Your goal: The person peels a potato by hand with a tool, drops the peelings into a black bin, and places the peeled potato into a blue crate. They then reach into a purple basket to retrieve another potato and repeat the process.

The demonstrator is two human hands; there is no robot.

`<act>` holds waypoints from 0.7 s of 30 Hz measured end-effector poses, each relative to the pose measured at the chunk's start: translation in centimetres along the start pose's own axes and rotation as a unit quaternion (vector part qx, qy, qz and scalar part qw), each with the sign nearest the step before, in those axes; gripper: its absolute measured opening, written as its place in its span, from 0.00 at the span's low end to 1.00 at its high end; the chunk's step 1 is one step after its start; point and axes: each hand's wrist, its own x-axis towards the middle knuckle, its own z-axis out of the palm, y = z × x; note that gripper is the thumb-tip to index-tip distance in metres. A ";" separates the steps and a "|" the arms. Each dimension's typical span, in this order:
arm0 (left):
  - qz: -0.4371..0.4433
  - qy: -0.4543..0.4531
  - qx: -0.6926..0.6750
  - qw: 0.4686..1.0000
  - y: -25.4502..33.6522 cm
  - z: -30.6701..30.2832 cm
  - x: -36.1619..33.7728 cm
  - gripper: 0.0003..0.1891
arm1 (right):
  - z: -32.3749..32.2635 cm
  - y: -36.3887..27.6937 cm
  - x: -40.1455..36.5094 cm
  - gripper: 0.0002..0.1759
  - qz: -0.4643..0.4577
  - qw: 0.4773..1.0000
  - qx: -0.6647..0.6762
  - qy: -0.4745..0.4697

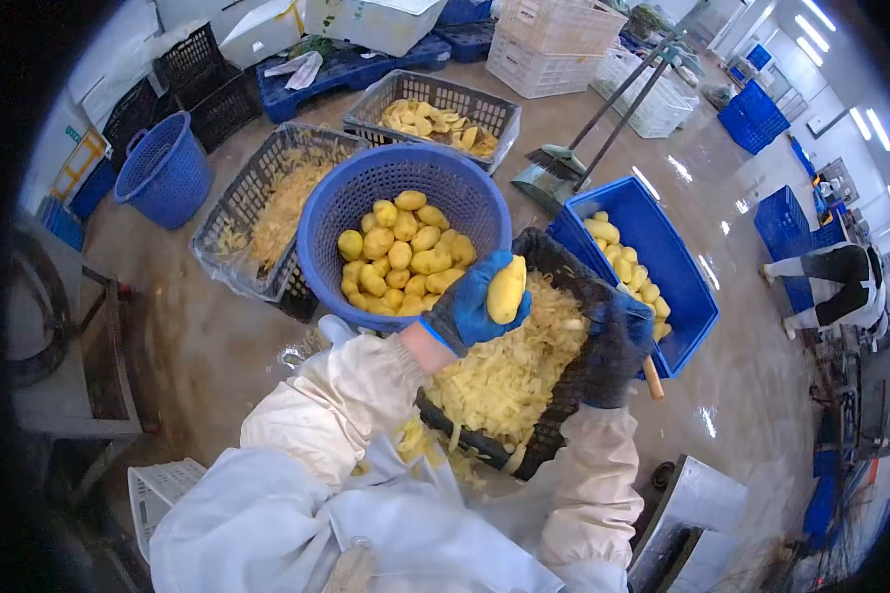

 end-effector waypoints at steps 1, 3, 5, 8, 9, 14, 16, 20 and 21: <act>0.001 0.000 -0.013 1.000 0.1 -0.4 0.4 0.16 | -0.6 -0.1 0.4 0.05 0.007 1.000 0.002 -0.025; 0.002 0.001 -0.029 1.000 -0.1 -1.1 1.1 0.16 | 0.8 -0.8 -1.2 0.06 0.047 0.996 0.037 -0.070; 0.030 -0.035 0.080 0.996 -0.5 -1.5 1.4 0.15 | 2.4 0.5 -2.9 0.06 -0.007 0.991 -0.060 -0.121; 0.000 -0.040 0.035 0.999 -1.7 -1.9 1.4 0.14 | 0.9 -0.2 -1.4 0.06 0.042 0.993 -0.038 -0.105; -0.016 -0.044 0.057 0.997 -1.9 -1.7 1.1 0.14 | -1.2 0.7 0.1 0.05 -0.015 0.995 -0.083 -0.056; 0.007 -0.058 0.086 0.995 -1.5 -1.1 1.7 0.14 | 1.3 0.7 -3.9 0.05 -0.018 0.972 -0.153 -0.175; 0.009 -0.056 0.093 0.994 -1.9 -1.1 1.5 0.14 | 2.1 -1.1 -3.9 0.07 0.018 0.969 -0.164 -0.181; 0.040 -0.104 0.219 0.969 -2.0 -0.7 0.6 0.15 | -2.3 0.6 0.0 0.06 0.084 0.994 0.067 -0.026; 0.313 -0.138 0.540 0.769 -2.2 -0.1 0.1 0.17 | -1.2 -0.6 -1.3 0.05 0.117 0.987 0.043 -0.103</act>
